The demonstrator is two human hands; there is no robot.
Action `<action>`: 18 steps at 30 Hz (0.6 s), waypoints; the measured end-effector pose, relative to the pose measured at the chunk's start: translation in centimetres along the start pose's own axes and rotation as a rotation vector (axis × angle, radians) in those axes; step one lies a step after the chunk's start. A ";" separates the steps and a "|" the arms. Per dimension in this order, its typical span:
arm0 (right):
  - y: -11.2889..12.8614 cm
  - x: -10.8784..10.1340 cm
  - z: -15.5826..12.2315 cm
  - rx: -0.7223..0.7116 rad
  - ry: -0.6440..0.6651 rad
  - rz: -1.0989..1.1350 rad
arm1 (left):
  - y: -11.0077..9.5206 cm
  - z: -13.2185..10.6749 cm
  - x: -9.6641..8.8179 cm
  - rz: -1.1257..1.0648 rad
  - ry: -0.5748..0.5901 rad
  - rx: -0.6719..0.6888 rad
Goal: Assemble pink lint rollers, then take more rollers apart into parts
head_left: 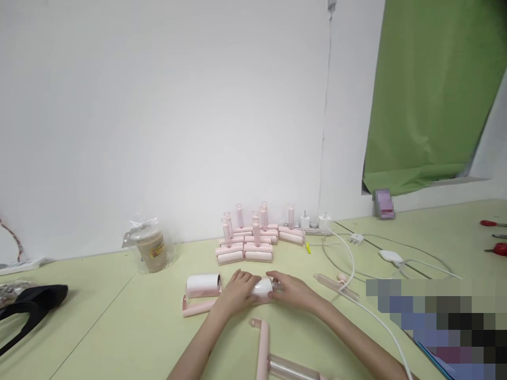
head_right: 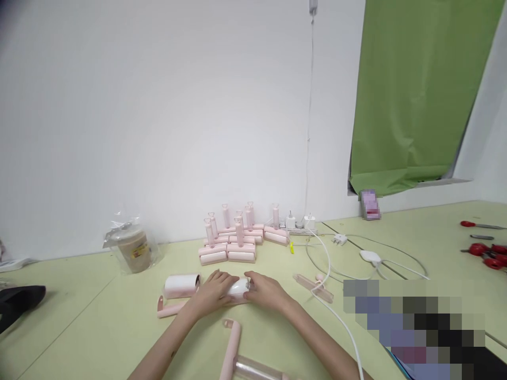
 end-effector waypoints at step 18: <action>3.4 0.9 -6.7 -0.379 0.083 -0.376 | -1.8 -5.9 0.6 -0.538 0.018 -0.362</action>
Point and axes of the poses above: each hand's wrist, its own z-axis towards the middle knuckle, its own x-axis out of the palm, y = z × x, the point moved 1 cm from there along z, towards the middle knuckle, and after that the axes turned 5 degrees about -z, right-handed, at the moved point
